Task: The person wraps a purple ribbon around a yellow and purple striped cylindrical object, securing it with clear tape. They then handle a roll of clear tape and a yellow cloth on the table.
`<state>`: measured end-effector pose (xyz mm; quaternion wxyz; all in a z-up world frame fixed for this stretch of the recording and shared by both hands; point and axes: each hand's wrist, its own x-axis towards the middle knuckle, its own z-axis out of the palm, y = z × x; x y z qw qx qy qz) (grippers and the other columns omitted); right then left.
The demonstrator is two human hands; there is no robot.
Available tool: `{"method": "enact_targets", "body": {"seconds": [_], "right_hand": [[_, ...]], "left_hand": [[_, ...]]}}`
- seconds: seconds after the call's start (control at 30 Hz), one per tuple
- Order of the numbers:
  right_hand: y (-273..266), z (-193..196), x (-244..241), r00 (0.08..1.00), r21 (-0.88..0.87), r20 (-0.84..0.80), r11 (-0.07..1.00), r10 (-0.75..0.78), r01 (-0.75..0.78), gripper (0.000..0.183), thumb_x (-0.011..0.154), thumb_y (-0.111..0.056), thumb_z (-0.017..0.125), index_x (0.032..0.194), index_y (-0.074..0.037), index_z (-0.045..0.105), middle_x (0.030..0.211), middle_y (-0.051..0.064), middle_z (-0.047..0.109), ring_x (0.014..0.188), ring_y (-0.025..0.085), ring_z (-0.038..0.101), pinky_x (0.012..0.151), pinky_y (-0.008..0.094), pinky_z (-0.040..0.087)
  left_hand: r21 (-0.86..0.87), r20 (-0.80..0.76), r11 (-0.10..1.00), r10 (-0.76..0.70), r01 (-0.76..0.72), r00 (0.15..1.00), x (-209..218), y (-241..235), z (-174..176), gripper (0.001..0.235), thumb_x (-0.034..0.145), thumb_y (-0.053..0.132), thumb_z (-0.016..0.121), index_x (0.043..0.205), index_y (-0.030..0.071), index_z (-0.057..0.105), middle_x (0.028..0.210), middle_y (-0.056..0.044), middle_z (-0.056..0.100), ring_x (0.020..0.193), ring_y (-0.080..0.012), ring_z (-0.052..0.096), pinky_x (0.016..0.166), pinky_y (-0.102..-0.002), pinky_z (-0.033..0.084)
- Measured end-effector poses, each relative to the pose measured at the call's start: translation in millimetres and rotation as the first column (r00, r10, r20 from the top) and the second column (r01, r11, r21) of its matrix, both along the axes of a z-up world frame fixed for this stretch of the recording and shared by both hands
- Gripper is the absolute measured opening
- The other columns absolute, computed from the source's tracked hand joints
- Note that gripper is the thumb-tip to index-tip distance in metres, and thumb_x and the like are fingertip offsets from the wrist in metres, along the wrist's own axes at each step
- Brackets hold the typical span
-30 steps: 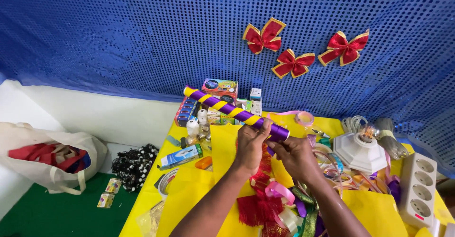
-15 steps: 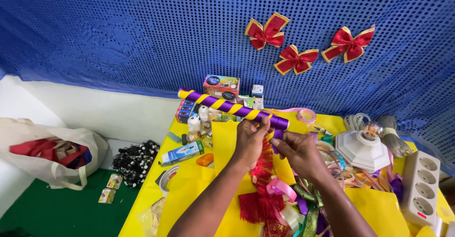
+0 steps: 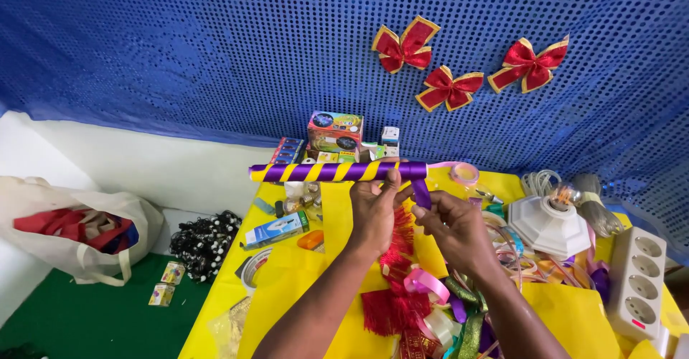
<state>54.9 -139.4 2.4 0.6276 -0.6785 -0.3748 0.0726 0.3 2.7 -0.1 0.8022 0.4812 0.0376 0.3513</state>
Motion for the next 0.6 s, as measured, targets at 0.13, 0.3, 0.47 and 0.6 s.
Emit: {"method": "enact_targets", "body": {"seconds": [0.13,0.3,0.47,0.6], "right_hand": [[4.4,2.0,-3.3,0.999,0.028,0.042,1.000,0.000,-0.001,0.022,0.090,0.000,0.072,0.112,0.004,0.076,0.070,0.015,0.071,0.062,0.019,0.067,0.066,0.035,0.061],[6.3,6.8,-9.7,0.993,0.106,0.120,0.994,-0.010,-0.002,0.030,0.087,0.005,0.072,0.116,0.002,0.075,0.071,0.013,0.069,0.063,0.019,0.067,0.067,0.036,0.060],[4.2,12.1,-12.2,0.959,0.150,0.270,0.988,-0.084,0.044,0.031,0.086,0.005,0.072,0.116,0.002,0.075,0.077,0.014,0.071,0.065,0.020,0.069,0.066,0.036,0.059],[1.4,18.1,-11.9,0.904,0.172,0.389,0.978,-0.174,0.114,0.035,0.089,0.006,0.070,0.123,0.002,0.073,0.084,0.016,0.072,0.066,0.024,0.070,0.068,0.039,0.060]], "left_hand": [[-0.022,0.008,1.000,0.010,-0.010,1.000,9.9,3.1,-11.1,0.031,0.103,0.024,0.063,0.130,0.008,0.059,0.126,-0.016,0.061,0.121,-0.0313,0.065,0.100,-0.049,0.056],[0.001,-0.009,1.000,0.023,-0.023,1.000,6.9,1.1,-7.6,0.027,0.103,0.025,0.062,0.127,0.011,0.061,0.122,-0.013,0.062,0.119,-0.0306,0.067,0.097,-0.046,0.058],[0.015,-0.004,1.000,0.027,-0.027,1.000,3.0,-3.8,-2.0,0.026,0.101,0.024,0.066,0.122,0.010,0.063,0.118,-0.012,0.065,0.114,-0.0304,0.070,0.095,-0.045,0.060],[0.061,-0.024,0.998,0.011,-0.010,1.000,0.8,-11.0,-0.6,0.028,0.099,0.026,0.070,0.120,0.009,0.066,0.114,-0.010,0.067,0.109,-0.0286,0.071,0.092,-0.045,0.061]]}}
